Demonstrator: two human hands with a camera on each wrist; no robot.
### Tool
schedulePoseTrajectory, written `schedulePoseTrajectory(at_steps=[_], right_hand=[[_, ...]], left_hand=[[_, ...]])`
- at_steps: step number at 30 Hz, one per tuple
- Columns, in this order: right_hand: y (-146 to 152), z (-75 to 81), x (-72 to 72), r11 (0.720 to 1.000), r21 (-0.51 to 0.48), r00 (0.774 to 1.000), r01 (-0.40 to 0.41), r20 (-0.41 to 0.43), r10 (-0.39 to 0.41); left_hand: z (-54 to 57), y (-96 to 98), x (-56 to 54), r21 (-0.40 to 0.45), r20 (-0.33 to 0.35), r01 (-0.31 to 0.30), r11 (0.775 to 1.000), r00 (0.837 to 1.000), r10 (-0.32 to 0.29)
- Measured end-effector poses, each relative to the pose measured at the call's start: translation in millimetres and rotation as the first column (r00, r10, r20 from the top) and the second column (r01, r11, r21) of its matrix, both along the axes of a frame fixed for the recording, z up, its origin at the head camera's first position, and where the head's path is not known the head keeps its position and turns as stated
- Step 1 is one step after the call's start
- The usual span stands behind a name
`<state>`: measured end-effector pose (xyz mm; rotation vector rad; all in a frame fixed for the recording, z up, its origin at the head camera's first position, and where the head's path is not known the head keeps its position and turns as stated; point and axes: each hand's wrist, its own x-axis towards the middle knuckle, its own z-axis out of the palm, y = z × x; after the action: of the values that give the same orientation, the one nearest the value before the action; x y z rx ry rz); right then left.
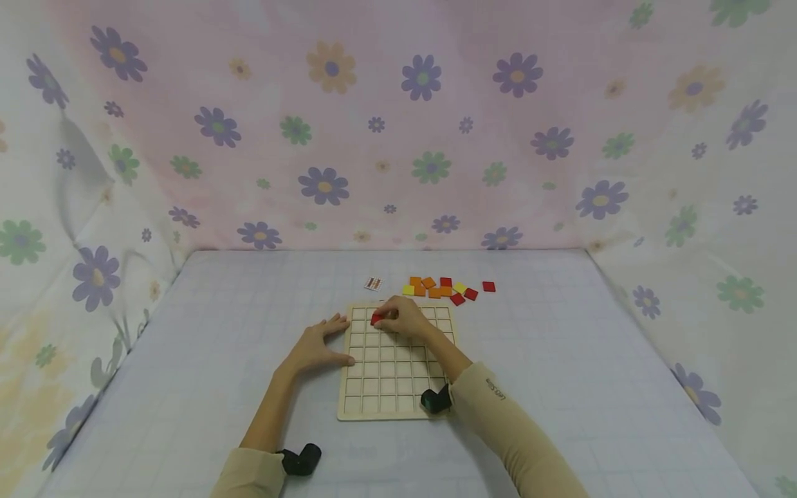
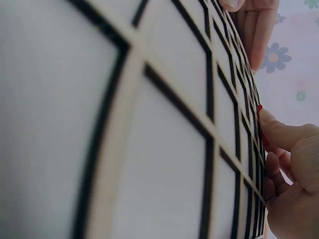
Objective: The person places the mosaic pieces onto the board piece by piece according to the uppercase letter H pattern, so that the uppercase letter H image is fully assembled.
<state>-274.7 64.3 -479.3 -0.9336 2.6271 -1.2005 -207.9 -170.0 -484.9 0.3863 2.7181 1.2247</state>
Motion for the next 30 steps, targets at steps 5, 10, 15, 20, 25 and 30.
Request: schedulePoseTrajectory(at_steps=[5, 10, 15, 20, 25, 30], right_hand=[[-2, -4.0, -1.0, 1.0, 0.002, 0.999, -0.007, -0.05, 0.008], [-2, 1.5, -0.6, 0.998, 0.057, 0.999, -0.023, -0.036, 0.025], [1, 9.1, 2.0, 0.991, 0.125, 0.998, -0.043, -0.036, 0.048], [4, 10.4, 3.8, 0.993, 0.111, 0.999, -0.038, -0.019, 0.04], [7, 10.3, 2.7, 0.997, 0.077, 1.0, -0.028, 0.002, 0.028], [8, 6.4, 1.6, 0.998, 0.049, 1.0, -0.025, -0.015, 0.026]], left_hand=[[0.6, -0.2, -0.3, 0.006, 0.005, -0.009, 1.0, 1.0, 0.009], [1.0, 0.3, -0.7, 0.005, 0.016, -0.018, 1.0, 1.0, 0.018], [0.6, 1.3, -0.1, 0.024, 0.024, -0.021, 0.999, 1.0, 0.021], [0.0, 2.7, 1.5, 0.046, 0.027, -0.023, 0.999, 0.999, 0.021], [0.5, 2.4, 1.4, 0.032, 0.015, -0.021, 0.999, 1.0, 0.02], [0.2, 1.5, 0.8, 0.027, 0.018, -0.02, 0.999, 1.0, 0.019]])
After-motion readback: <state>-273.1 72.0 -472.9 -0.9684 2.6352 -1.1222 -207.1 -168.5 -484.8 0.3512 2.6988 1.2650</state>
